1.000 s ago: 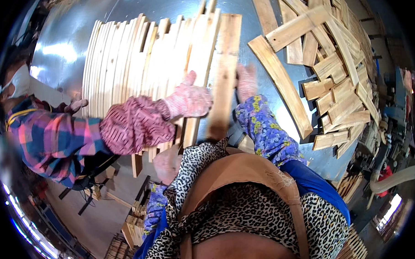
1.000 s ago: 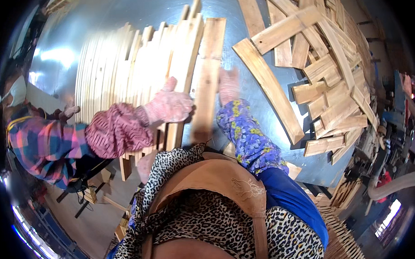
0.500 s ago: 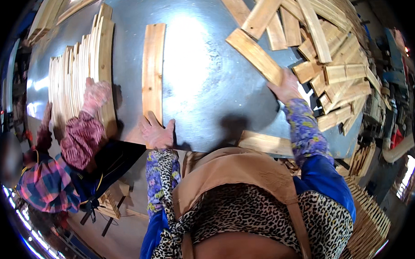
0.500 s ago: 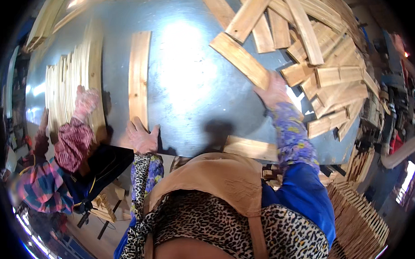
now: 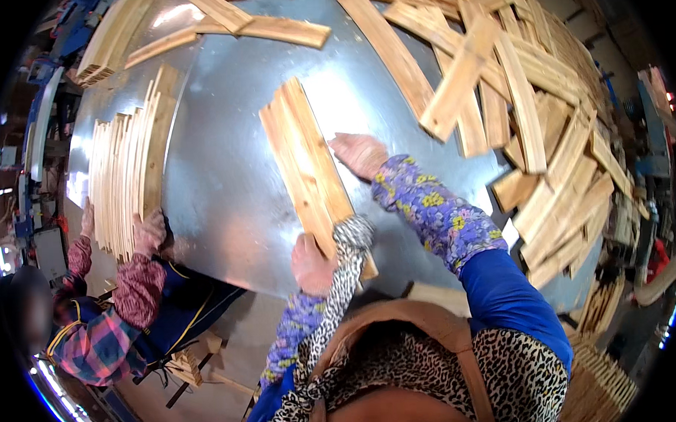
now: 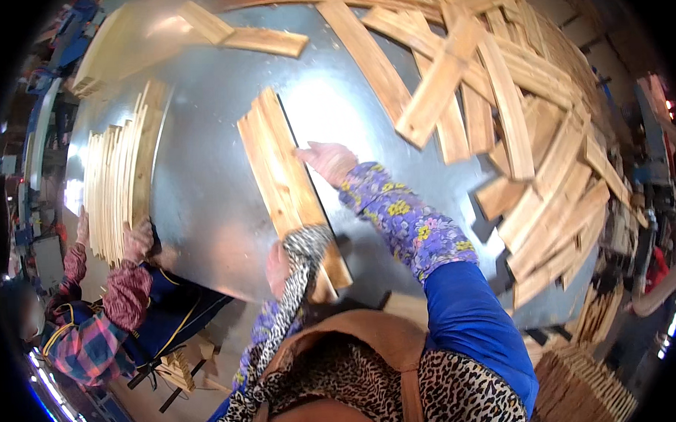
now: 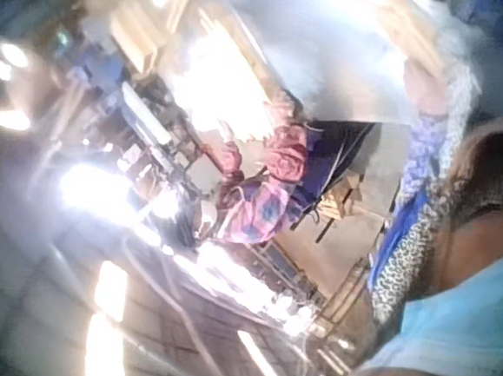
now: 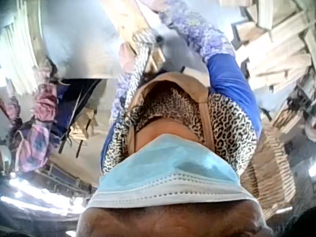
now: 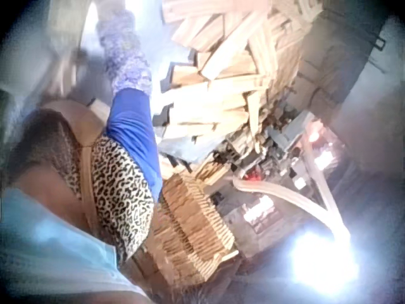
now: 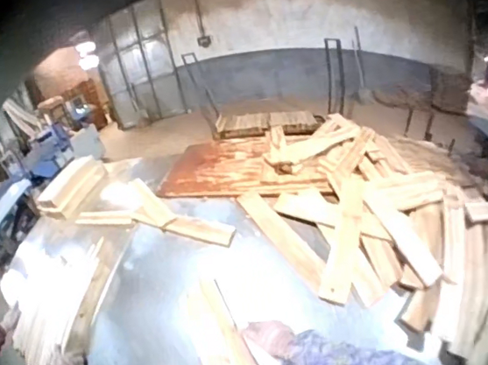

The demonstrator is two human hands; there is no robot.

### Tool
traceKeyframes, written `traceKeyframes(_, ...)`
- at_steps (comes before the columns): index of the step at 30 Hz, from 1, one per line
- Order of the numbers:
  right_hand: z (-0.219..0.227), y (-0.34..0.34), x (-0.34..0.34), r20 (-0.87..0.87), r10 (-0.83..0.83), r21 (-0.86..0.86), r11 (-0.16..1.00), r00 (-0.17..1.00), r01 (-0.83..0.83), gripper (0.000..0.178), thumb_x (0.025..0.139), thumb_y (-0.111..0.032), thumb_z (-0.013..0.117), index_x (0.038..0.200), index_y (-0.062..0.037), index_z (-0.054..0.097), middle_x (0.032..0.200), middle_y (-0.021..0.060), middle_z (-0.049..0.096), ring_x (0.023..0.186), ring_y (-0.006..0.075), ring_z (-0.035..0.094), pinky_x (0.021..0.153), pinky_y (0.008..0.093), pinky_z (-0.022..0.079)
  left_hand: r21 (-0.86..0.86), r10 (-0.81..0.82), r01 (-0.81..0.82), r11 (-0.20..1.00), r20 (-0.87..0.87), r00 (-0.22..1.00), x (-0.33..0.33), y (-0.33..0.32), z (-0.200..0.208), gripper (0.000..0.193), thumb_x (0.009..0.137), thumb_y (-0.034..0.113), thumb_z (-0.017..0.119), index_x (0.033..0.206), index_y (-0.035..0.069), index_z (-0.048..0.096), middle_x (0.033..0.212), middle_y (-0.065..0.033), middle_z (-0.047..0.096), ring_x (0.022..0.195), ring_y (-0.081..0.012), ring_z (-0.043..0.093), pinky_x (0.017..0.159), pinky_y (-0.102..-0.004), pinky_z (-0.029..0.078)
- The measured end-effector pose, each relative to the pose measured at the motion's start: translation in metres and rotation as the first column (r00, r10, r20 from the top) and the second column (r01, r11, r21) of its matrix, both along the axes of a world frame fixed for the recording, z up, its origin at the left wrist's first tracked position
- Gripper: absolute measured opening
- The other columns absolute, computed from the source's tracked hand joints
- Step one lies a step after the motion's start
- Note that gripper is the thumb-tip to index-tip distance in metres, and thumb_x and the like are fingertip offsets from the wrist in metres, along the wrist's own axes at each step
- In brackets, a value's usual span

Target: The person sorts wooden planks on a metal table, picking them up from a pile and arranging them into a neat stack. The person handles the planks by hand, inspecting them briefly before placing them in the organized pile.

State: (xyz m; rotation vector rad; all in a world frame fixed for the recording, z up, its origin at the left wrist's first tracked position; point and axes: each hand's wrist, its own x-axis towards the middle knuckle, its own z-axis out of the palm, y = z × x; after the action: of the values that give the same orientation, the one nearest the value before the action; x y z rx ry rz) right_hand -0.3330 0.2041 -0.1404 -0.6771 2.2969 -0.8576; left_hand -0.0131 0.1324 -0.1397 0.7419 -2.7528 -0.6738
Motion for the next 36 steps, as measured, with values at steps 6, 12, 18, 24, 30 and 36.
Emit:
traceKeyframes(6,0.002,-0.122,-0.165,-0.563,0.097,0.137,0.990,0.821,-0.023,0.082,0.100,-0.056,0.067,0.167,-0.0138,0.047,0.159,0.0227,0.060,0.150,0.0396,0.054,0.118,0.0516,0.049,0.035,0.010,-0.016,0.999,0.144,0.990,-0.067,0.028,0.011,0.114,0.060,0.067,0.098,0.139,-0.003,0.053,0.120,-0.0256,0.053,0.113,-0.0498,0.055,0.093,-0.0658,0.045)
traceKeyframes(12,-0.011,-0.152,-0.250,-0.590,0.174,0.214,0.975,0.788,-0.055,0.082,0.095,-0.057,0.073,0.162,-0.0155,0.051,0.148,0.0243,0.062,0.143,0.0404,0.055,0.118,0.0519,0.049,0.028,0.034,-0.046,0.999,0.323,0.946,-0.067,0.041,-0.003,0.128,0.051,0.055,0.104,0.150,-0.002,0.045,0.147,-0.0326,0.040,0.141,-0.0582,0.038,0.113,-0.0725,0.036)
traceKeyframes(18,0.014,-0.046,-0.188,-0.482,0.155,0.252,0.967,0.862,-0.033,0.081,0.093,-0.057,0.074,0.162,-0.0183,0.054,0.135,0.0258,0.065,0.131,0.0436,0.062,0.112,0.0522,0.052,0.239,0.035,-0.111,0.965,0.303,0.952,-0.076,0.004,0.037,0.115,0.066,0.038,0.101,0.158,-0.001,0.044,0.153,-0.0349,0.044,0.143,-0.0556,0.045,0.118,-0.0627,0.043)
traceKeyframes(24,0.029,0.104,-0.005,-0.213,0.038,0.304,0.952,0.976,0.029,0.096,0.089,-0.062,0.074,0.171,-0.0234,0.043,0.125,0.0307,0.064,0.118,0.0489,0.068,0.103,0.0563,0.057,0.239,0.003,-0.189,0.952,0.613,0.790,-0.108,0.002,0.075,0.118,0.066,0.056,0.097,0.160,0.002,0.050,0.156,-0.0321,0.043,0.145,-0.0543,0.040,0.121,-0.0695,0.032)
traceKeyframes(30,0.027,0.156,0.187,0.069,0.006,0.226,0.974,0.998,-0.021,0.104,0.094,-0.069,0.073,0.176,-0.0209,0.030,0.126,0.0341,0.068,0.112,0.0509,0.072,0.096,0.0579,0.060,0.047,0.062,-0.080,0.996,0.312,0.948,-0.045,0.013,-0.003,0.119,0.076,0.045,0.088,0.170,-0.002,0.033,0.172,-0.0349,0.029,0.163,-0.0540,0.024,0.133,-0.0629,0.021)
traceKeyframes(36,0.044,0.099,0.207,0.299,0.731,0.020,0.638,0.614,-0.770,0.064,0.103,-0.055,0.069,0.150,-0.0124,0.065,0.136,0.0212,0.075,0.123,0.0384,0.073,0.104,0.0576,0.057,0.506,0.111,-0.134,0.852,0.075,0.991,-0.033,-0.006,0.076,0.100,0.081,0.027,0.083,0.163,-0.007,0.037,0.157,-0.0315,0.052,0.143,-0.0502,0.054,0.118,-0.0510,0.048)
